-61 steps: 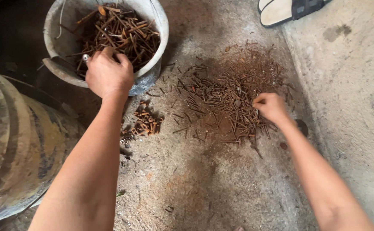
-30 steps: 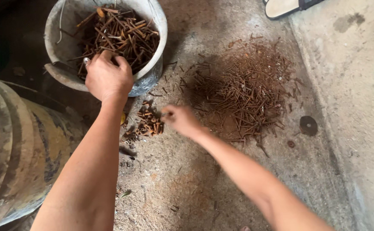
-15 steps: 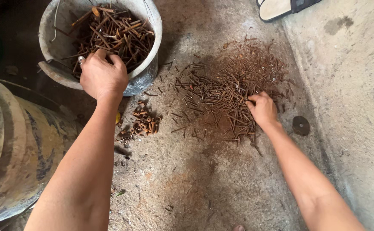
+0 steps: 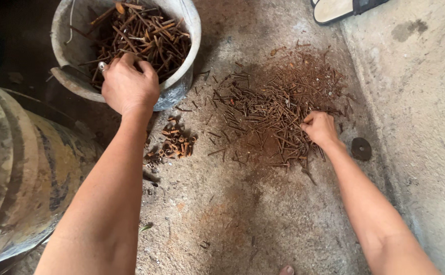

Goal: The person sorts through a pile of rusty nails and hardware on the floor by hand, separating fasteners into smaller piles and gathering the nails together.

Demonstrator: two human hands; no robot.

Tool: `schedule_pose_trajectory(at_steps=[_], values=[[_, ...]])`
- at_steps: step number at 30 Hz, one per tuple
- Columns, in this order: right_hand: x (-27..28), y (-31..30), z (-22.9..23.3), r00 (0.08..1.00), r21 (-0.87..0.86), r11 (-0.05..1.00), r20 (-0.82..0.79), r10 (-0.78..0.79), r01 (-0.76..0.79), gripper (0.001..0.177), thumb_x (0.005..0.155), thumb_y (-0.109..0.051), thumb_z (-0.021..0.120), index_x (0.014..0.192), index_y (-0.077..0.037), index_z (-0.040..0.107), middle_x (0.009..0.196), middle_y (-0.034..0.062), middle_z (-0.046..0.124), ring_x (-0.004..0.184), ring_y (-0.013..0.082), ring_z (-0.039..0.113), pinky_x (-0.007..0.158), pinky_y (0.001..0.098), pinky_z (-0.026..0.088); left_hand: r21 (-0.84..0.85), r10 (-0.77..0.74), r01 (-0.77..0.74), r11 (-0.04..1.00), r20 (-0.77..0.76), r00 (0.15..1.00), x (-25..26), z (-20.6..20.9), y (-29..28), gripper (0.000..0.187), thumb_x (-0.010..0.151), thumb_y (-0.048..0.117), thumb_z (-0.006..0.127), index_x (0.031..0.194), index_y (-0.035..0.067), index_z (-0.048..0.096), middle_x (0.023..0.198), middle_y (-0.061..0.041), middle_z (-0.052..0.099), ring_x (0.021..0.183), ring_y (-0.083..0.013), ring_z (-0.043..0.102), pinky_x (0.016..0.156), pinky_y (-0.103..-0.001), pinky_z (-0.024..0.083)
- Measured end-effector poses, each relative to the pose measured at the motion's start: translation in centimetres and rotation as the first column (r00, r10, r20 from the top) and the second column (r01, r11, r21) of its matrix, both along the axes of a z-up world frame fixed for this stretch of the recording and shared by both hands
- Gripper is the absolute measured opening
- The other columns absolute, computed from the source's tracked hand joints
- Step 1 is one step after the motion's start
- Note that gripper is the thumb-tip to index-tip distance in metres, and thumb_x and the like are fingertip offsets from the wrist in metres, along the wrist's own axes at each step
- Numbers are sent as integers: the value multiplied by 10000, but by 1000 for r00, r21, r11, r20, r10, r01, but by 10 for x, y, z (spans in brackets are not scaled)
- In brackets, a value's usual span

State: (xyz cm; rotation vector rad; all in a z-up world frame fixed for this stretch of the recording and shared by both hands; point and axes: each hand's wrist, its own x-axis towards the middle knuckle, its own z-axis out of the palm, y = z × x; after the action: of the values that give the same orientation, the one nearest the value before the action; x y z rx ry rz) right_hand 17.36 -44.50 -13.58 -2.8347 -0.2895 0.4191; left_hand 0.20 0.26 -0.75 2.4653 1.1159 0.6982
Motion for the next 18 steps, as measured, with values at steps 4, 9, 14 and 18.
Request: schedule_pose_trajectory(at_steps=[4,9,14,18], values=[[-29,42,47,996,148,986,27,-79,74,216,948,-172,748,1129,-55,736,1020,147,772,719,200,718,713,385,596,24,-3,2,1000,34,999,1,-1,2,220,863,268,625,909,89,744,968,-119,721,974,-350,649,815,-495,525],[-111,164,58,932,172,952,-219,288,-254,266,908,-130,703,1168,-75,712,1059,106,755,657,165,665,598,307,561,21,-3,2,1000,40,999,0,-2,0,215,875,265,627,893,83,741,958,-103,729,996,-358,640,844,-490,525],[-173,247,28,825,374,859,-312,471,-349,257,956,-128,638,1200,-73,695,1087,95,748,499,129,554,444,260,455,-22,-5,5,1000,-9,1000,-1,2,-1,217,892,254,606,905,81,737,955,-108,719,983,-342,648,850,-484,527],[-159,238,14,887,579,786,-222,406,-215,232,960,-170,638,1155,-78,724,1030,92,774,567,13,605,498,170,507,-3,-4,4,1000,18,1000,0,2,-1,210,879,256,616,900,91,744,947,-100,720,970,-353,643,822,-490,526]])
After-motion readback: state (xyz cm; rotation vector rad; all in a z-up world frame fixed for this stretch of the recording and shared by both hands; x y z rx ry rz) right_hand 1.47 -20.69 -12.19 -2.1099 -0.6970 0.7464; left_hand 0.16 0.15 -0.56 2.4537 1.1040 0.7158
